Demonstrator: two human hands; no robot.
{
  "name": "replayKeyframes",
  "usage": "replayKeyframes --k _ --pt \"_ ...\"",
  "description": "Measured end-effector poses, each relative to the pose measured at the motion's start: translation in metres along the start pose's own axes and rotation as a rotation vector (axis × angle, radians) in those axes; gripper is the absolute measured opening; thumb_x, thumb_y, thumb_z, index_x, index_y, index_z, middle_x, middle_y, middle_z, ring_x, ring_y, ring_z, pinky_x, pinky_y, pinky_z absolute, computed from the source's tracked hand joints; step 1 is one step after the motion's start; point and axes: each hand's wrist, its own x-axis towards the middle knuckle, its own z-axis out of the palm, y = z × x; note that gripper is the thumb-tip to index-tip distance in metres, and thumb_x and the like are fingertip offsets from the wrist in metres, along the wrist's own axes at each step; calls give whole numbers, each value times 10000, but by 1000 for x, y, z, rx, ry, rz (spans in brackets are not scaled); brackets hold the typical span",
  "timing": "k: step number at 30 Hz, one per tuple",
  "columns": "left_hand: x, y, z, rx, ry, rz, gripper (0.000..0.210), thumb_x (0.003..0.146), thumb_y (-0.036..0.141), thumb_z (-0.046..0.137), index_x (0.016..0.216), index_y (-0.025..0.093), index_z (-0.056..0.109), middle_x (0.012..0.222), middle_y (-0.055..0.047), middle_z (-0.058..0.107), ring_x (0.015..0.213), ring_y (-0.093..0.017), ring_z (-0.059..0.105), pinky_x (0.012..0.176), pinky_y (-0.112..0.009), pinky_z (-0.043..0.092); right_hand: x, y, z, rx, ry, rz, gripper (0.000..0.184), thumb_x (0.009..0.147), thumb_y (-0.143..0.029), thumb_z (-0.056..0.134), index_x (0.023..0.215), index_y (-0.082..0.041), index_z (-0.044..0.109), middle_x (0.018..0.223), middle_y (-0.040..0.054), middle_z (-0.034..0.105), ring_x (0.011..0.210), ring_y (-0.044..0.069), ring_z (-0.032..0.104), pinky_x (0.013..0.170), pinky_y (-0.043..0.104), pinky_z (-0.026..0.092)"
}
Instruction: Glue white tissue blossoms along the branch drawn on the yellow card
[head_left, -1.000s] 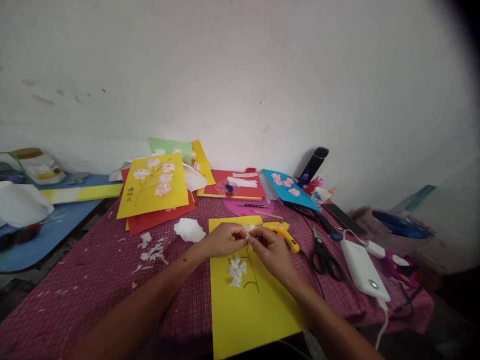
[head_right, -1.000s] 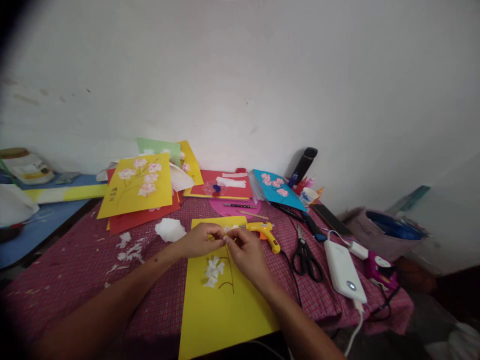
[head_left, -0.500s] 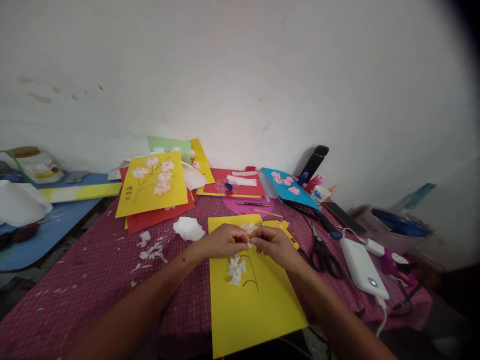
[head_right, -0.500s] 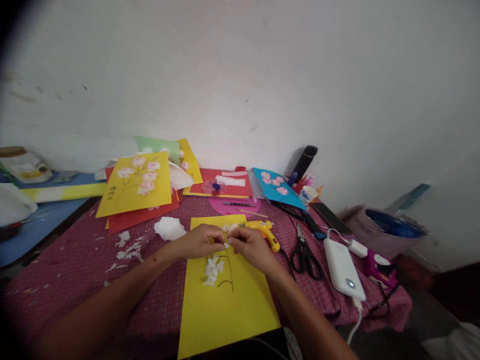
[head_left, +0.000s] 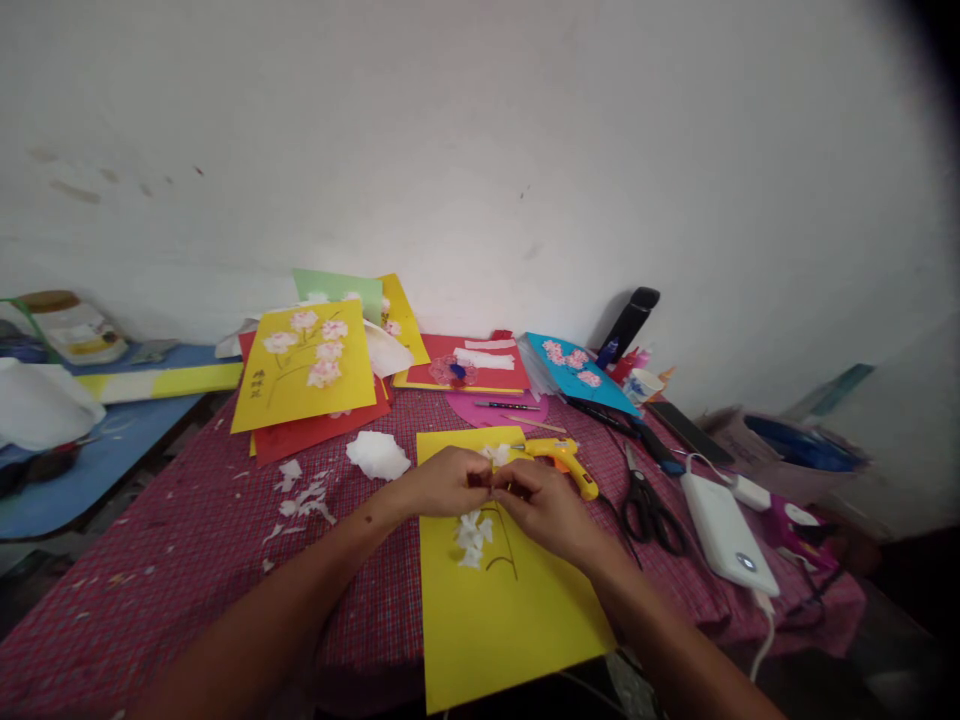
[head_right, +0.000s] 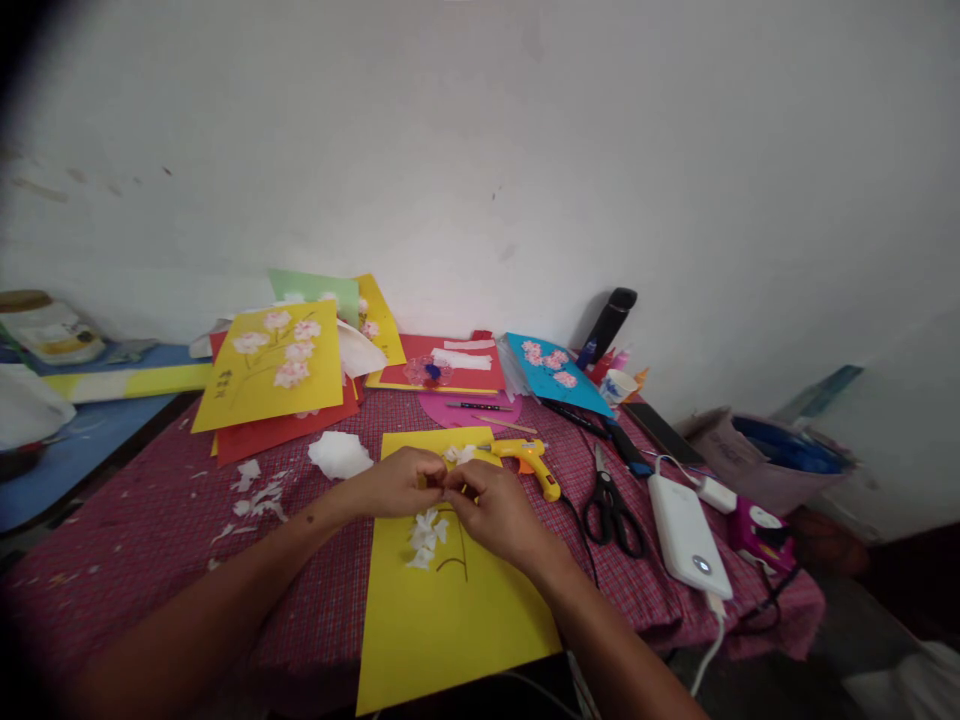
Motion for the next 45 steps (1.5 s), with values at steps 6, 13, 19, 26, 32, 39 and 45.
replayKeyframes --k 6,13,19,26,32,39,45 --pt "-1 0 0 -9 8 -2 95 792 186 567 706 153 592 659 36 553 614 -94 490 560 -194 319 0 -1 1 40 5 4 140 846 -167 574 792 -239 681 786 12 673 749 179 601 694 297 432" --pt "0 8 1 -339 84 -76 179 762 229 656 918 142 646 818 -3 633 734 -127 557 666 -216 424 -2 4 13 621 204 367 79 808 -280 665 767 -213 649 621 -38 539 502 107 453 481 239 342" --pt "5 3 11 -569 236 -166 215 825 319 643 906 124 682 841 -35 669 762 -139 592 701 -234 443 -2 2 27 963 332 481 177 762 -345 735 837 -219 637 581 -52 530 478 92 436 452 217 311" --pt "6 2 11 -583 364 -190 153 808 284 658 865 144 673 790 -11 662 744 -125 598 703 -224 449 0 -3 38 1035 331 494 150 789 -362 690 846 -244 618 637 -37 520 489 103 419 439 226 293" --pt "5 0 6 -280 387 -232 178 827 319 609 836 153 672 765 -8 674 698 -130 590 637 -221 430 -3 7 24 843 378 466 237 775 -374 688 941 -220 615 632 -44 527 480 105 427 451 240 308" --pt "9 -18 2 231 319 -269 131 823 257 573 787 182 673 778 -14 686 734 -158 611 654 -248 411 -29 36 12 118 168 310 127 865 -234 537 769 -242 619 744 -1 641 693 163 582 623 268 420" --pt "15 -21 9 524 218 -240 129 853 232 545 797 191 653 826 -35 683 835 -188 616 730 -275 414 -33 31 20 -97 94 212 147 880 -184 507 779 -227 604 808 24 666 735 173 596 640 267 417"
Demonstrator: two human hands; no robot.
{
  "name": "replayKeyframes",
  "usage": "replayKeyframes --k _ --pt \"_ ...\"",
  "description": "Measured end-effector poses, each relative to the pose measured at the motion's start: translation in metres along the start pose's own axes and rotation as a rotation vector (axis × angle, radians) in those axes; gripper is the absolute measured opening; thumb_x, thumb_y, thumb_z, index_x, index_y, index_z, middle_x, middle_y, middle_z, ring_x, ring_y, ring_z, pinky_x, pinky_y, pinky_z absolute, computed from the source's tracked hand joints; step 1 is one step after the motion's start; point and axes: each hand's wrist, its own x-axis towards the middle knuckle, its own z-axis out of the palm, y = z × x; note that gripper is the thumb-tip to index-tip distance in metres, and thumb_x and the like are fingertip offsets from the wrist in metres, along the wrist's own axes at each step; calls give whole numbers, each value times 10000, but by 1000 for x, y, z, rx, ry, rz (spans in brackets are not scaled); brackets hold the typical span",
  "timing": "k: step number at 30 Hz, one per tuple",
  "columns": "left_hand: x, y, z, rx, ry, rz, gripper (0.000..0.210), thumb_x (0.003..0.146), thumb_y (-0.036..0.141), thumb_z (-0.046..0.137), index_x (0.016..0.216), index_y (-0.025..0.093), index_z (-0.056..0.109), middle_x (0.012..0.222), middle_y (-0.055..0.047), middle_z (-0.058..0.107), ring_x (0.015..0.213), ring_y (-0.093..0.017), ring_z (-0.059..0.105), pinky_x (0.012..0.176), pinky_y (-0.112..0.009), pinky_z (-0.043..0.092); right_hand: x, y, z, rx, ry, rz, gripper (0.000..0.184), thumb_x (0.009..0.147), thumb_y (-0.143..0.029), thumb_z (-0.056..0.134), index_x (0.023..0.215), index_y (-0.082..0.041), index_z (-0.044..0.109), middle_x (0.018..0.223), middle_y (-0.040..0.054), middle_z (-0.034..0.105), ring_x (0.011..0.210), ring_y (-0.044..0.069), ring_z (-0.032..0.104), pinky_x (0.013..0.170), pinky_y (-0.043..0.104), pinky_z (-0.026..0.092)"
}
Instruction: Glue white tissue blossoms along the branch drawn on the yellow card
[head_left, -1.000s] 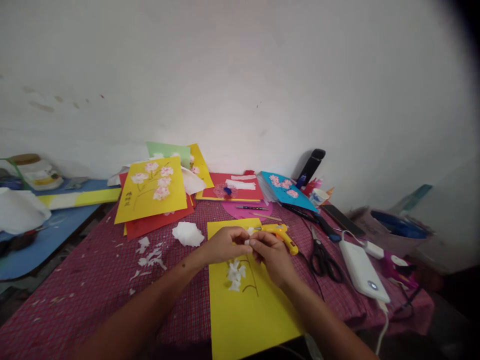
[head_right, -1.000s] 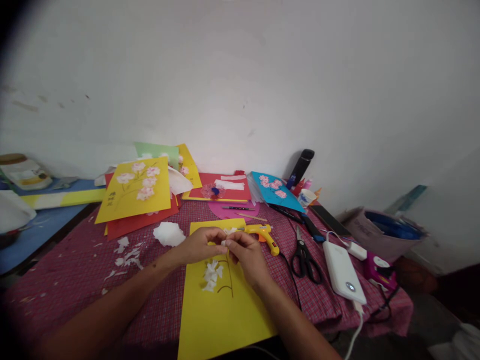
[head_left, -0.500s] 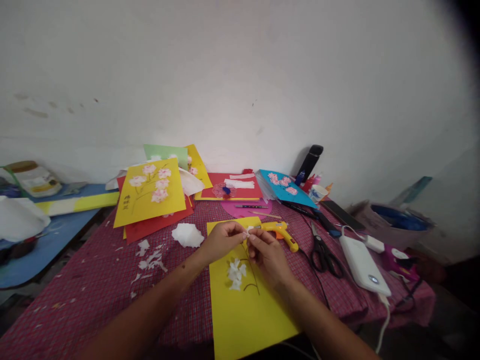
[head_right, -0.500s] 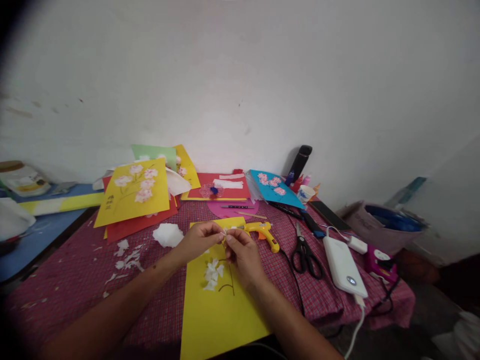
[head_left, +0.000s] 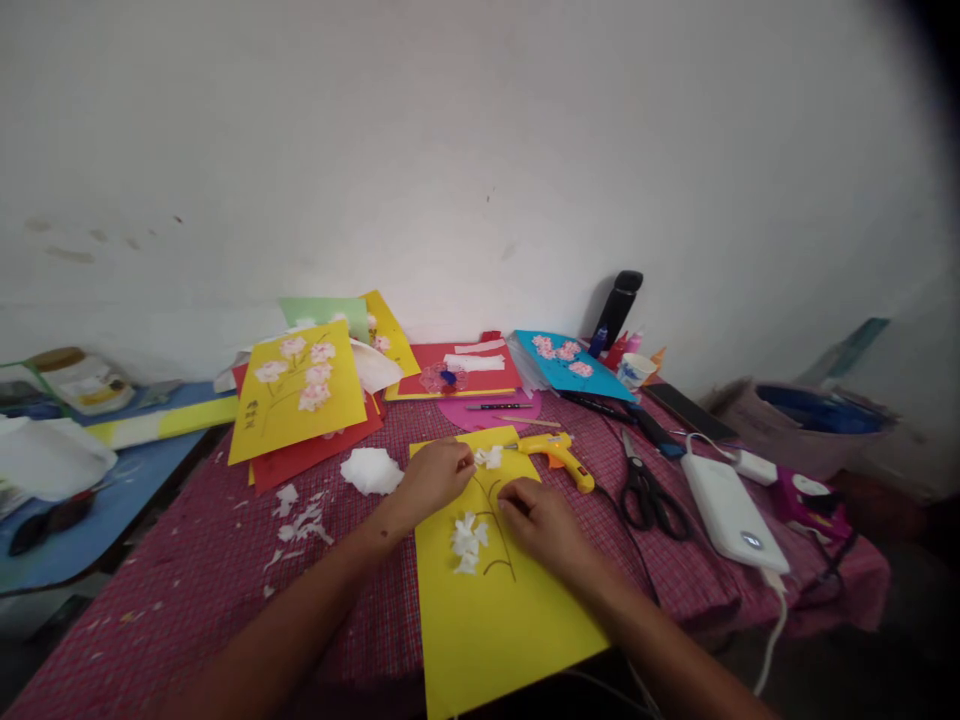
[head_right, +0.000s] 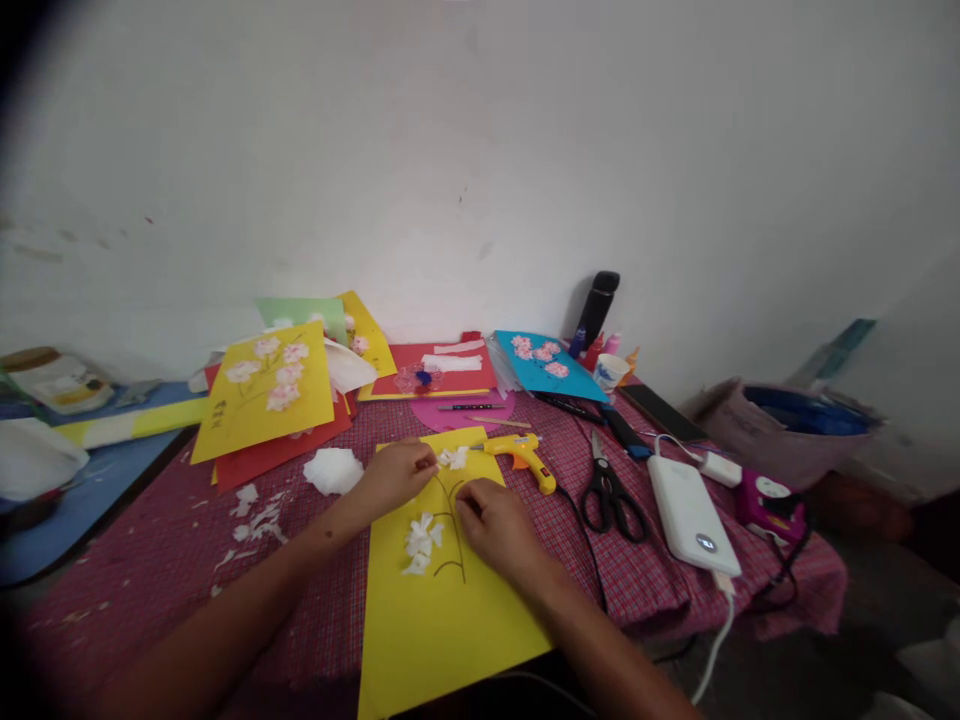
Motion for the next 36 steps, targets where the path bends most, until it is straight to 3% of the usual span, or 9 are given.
replayKeyframes --k 13,26,36 --pt "11 15 4 280 -75 79 218 927 251 444 802 185 609 841 -60 666 822 -202 608 732 -304 425 -2 -1 -3 -69 0 -62 132 865 -139 514 796 -222 590 789 12 648 722 164 579 638 256 397" --pt "15 27 0 330 -142 90 208 909 211 458 847 172 652 867 -102 667 851 -241 619 794 -363 452 -3 -1 -3 -62 -12 -67 125 850 -141 520 807 -220 607 797 27 653 740 178 585 661 271 406" --pt "20 24 0 324 -162 104 190 903 215 475 839 169 648 861 -96 671 838 -236 630 769 -338 455 -2 -1 -3 -65 -11 -70 132 855 -137 512 793 -217 597 791 26 648 734 174 581 661 269 405"
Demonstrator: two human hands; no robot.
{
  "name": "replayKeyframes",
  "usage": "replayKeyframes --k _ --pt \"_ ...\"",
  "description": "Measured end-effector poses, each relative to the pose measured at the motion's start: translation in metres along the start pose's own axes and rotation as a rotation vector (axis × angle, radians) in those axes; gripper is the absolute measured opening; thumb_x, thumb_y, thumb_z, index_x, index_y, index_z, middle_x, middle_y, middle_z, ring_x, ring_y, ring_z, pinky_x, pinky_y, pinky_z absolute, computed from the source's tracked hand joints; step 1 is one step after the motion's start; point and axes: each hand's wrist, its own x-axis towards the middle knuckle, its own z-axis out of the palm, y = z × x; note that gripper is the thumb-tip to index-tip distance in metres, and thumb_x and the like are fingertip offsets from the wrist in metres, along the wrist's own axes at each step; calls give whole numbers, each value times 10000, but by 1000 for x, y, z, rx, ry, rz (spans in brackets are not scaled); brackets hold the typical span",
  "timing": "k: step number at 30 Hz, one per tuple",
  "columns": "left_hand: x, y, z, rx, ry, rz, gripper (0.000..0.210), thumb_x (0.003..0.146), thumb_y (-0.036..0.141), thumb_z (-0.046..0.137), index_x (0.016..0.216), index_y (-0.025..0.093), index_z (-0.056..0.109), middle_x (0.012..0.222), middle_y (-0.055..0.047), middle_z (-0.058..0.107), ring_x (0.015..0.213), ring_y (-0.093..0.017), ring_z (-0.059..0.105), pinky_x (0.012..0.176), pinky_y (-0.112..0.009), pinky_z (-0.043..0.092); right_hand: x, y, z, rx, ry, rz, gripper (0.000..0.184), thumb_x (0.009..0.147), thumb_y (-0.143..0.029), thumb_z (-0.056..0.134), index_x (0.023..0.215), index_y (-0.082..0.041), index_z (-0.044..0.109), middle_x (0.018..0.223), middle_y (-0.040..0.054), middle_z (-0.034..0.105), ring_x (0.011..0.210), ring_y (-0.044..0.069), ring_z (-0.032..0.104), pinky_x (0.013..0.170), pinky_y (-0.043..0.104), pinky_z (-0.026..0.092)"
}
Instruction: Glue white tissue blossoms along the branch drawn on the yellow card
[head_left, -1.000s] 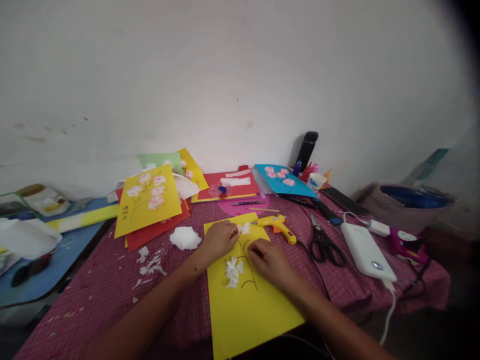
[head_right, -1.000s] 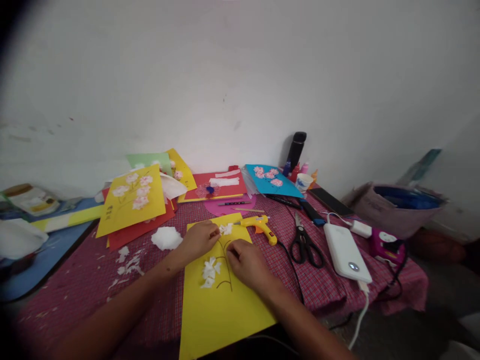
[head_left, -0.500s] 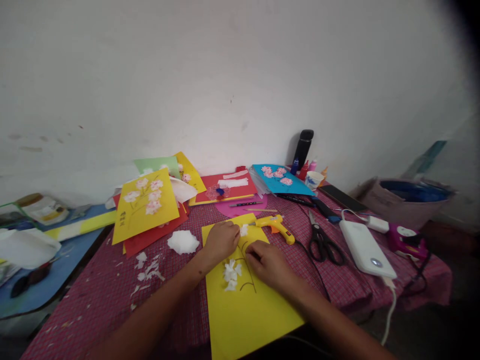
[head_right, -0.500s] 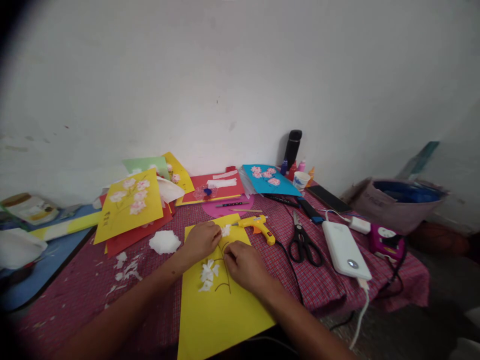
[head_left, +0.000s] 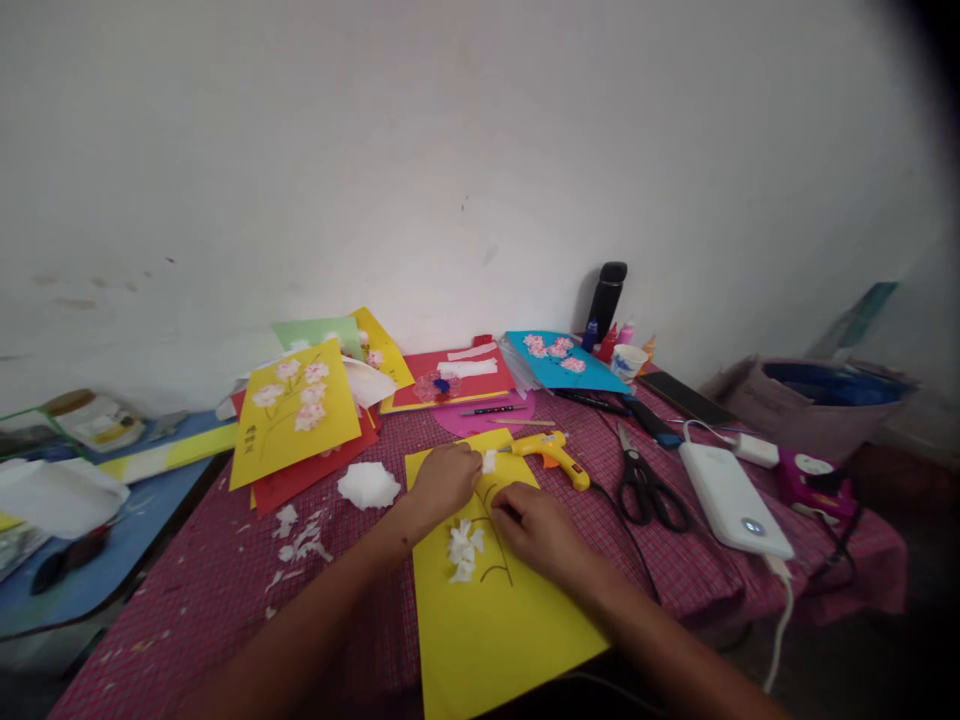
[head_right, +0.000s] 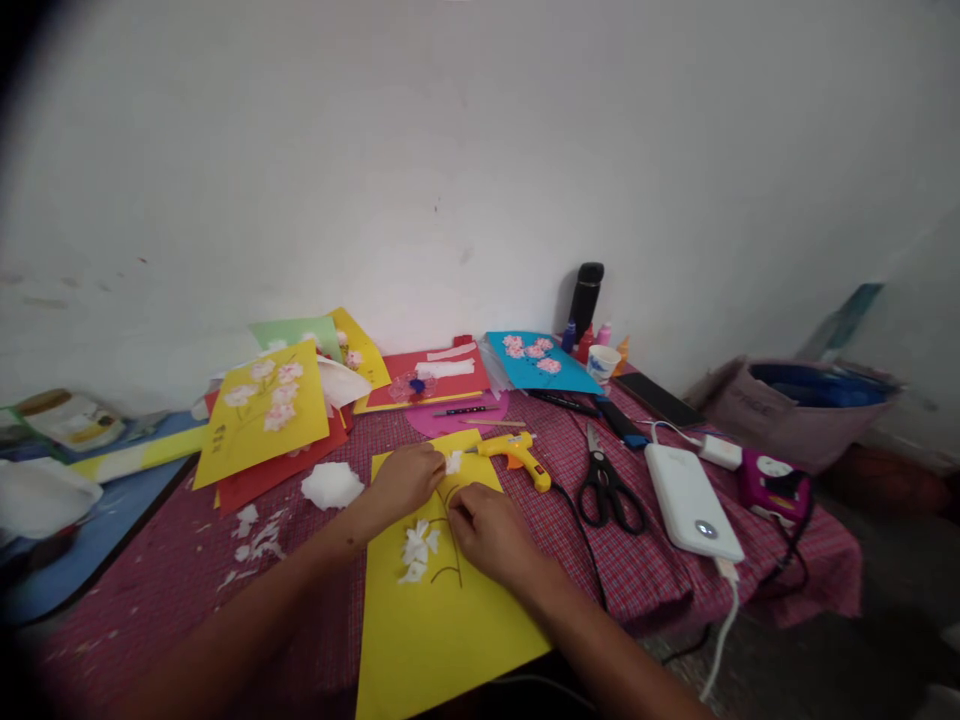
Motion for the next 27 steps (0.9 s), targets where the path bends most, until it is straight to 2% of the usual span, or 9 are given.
replayKeyframes --k 4,8,13,17,27 --pt "-6 -4 -1 -43 24 -5 137 889 247 527 939 184 638 940 -85 679 909 -233 626 809 -324 449 -1 0 -1 10 6 -7 133 860 -134 510 813 -219 601 805 24 654 744 173 587 661 264 401" --pt "-12 -8 -1 -90 61 -49 179 869 235 556 1025 188 629 1001 -88 680 960 -237 620 835 -324 443 -1 -1 -2 6 5 4 126 856 -139 520 811 -223 602 801 24 656 737 175 590 654 267 398" --pt "-13 -5 -3 -65 69 -35 141 892 243 510 911 183 636 934 -86 676 900 -231 621 802 -326 442 0 0 -2 -2 8 -4 125 860 -143 516 815 -219 604 806 23 655 746 172 588 669 264 403" --pt "-9 0 -5 -55 37 -34 211 913 236 459 819 174 638 873 -92 668 832 -219 619 779 -324 443 0 1 0 -8 11 -1 123 853 -139 524 807 -212 612 800 21 656 738 167 583 653 258 394" --pt "-4 2 -2 -65 23 -45 218 902 212 455 814 177 652 860 -90 677 826 -215 622 770 -320 450 0 -1 -1 -16 -2 8 127 855 -143 521 809 -215 615 804 20 656 742 168 584 655 260 395"
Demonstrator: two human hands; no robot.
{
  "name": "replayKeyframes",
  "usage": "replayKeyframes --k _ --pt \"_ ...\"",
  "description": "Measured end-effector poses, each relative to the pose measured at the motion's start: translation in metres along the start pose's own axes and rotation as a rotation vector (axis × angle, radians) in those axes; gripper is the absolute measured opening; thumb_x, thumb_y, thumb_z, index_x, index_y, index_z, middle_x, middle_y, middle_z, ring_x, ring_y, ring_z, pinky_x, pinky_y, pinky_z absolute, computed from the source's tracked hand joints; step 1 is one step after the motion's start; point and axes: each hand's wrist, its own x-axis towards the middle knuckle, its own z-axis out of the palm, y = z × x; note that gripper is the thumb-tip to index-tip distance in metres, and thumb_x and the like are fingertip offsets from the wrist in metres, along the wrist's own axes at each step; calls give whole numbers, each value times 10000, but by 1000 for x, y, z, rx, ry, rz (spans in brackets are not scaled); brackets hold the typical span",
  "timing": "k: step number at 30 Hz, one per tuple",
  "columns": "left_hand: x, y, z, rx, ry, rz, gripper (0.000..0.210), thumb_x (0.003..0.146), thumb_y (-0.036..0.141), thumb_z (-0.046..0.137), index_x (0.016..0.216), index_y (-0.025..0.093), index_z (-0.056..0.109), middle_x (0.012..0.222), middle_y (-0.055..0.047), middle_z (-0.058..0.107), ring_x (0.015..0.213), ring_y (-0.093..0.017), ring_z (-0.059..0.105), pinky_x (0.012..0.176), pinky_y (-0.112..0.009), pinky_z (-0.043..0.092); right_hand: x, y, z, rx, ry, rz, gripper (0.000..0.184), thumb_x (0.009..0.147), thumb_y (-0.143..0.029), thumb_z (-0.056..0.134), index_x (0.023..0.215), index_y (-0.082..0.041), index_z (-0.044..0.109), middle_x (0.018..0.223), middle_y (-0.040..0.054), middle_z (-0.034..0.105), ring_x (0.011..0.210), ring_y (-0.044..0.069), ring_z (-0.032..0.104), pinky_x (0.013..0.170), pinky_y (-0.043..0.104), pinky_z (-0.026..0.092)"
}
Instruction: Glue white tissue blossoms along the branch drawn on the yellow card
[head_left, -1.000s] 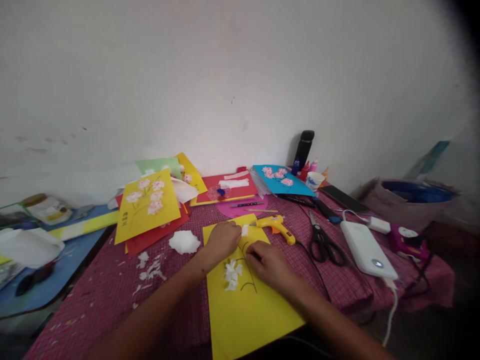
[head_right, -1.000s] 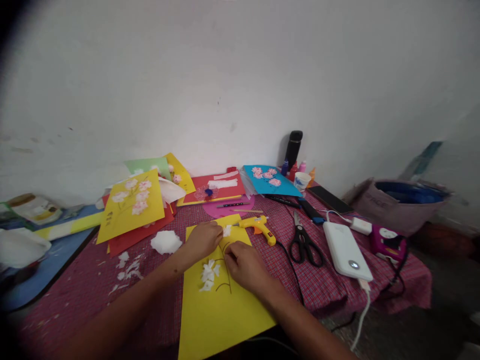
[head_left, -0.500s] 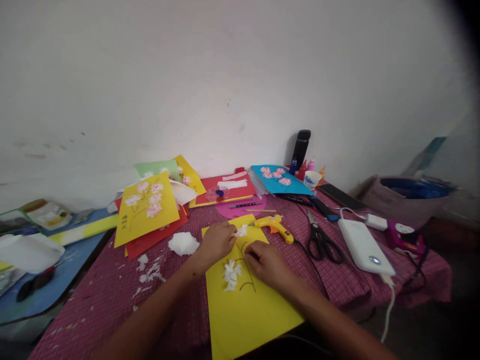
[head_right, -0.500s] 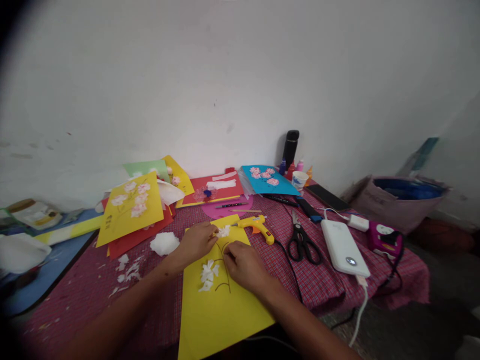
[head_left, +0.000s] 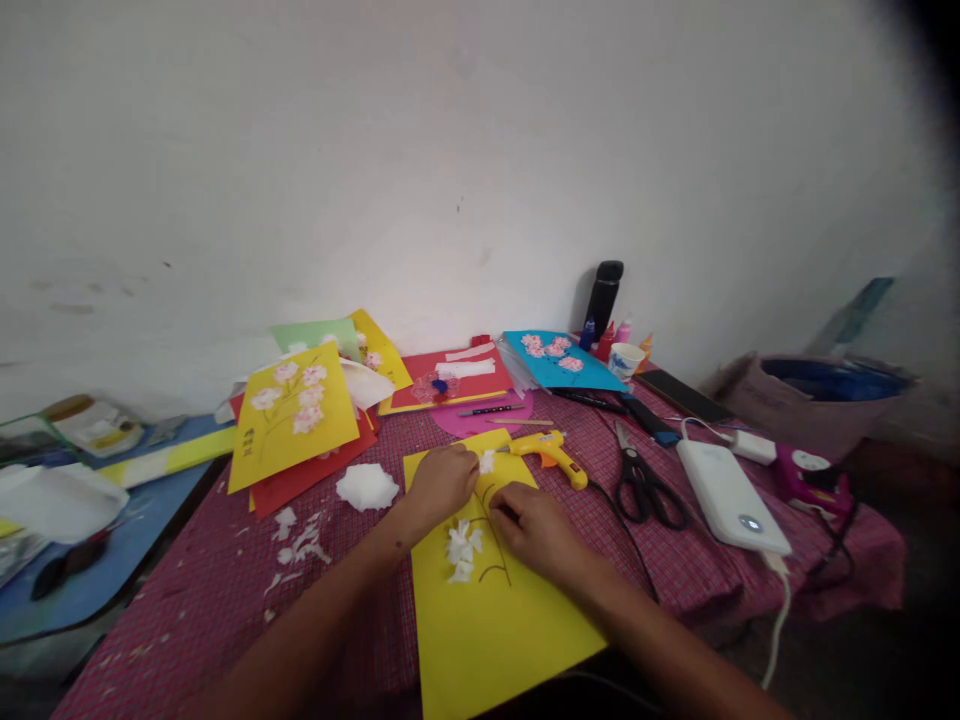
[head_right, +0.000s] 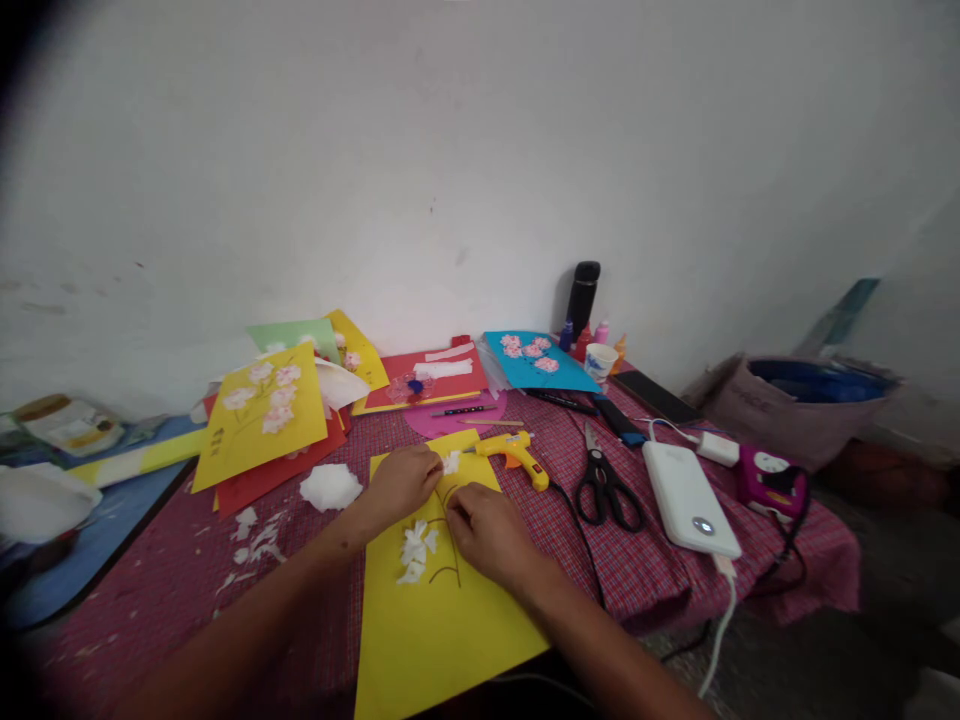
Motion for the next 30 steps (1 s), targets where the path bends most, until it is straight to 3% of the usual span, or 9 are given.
replayKeyframes --k 7,14,21,25,30 --pt "-3 0 -3 -29 4 9 188 906 228 476 892 185 658 905 -85 679 882 -223 622 803 -321 448 0 0 -2 24 1 -8 137 855 -132 517 799 -223 603 800 23 654 733 173 587 659 264 411" --pt "-25 -13 -18 -167 160 32 195 911 219 495 1042 190 637 984 -67 673 946 -219 605 834 -319 446 0 -1 -4 56 -15 -7 146 858 -140 509 825 -233 617 829 37 665 776 193 606 688 279 424" --pt "-41 -16 -6 -394 372 -34 203 925 184 461 1022 186 639 987 -60 666 945 -180 606 846 -294 460 4 -12 -10 104 -100 -12 152 830 -127 517 851 -234 625 831 24 650 735 170 595 661 264 418" --pt "-45 -18 -3 -411 391 3 247 891 114 450 1028 179 645 988 -66 668 961 -187 602 872 -310 457 9 -25 -8 -20 -194 -25 157 776 -158 587 908 -215 652 867 30 651 710 158 577 639 258 386" --pt "-48 -22 1 -439 412 64 266 857 75 462 1002 171 663 968 -67 677 941 -195 607 853 -326 458 11 -28 -4 -87 -245 -34 105 798 -133 547 769 -187 632 788 26 638 696 149 566 639 250 376"
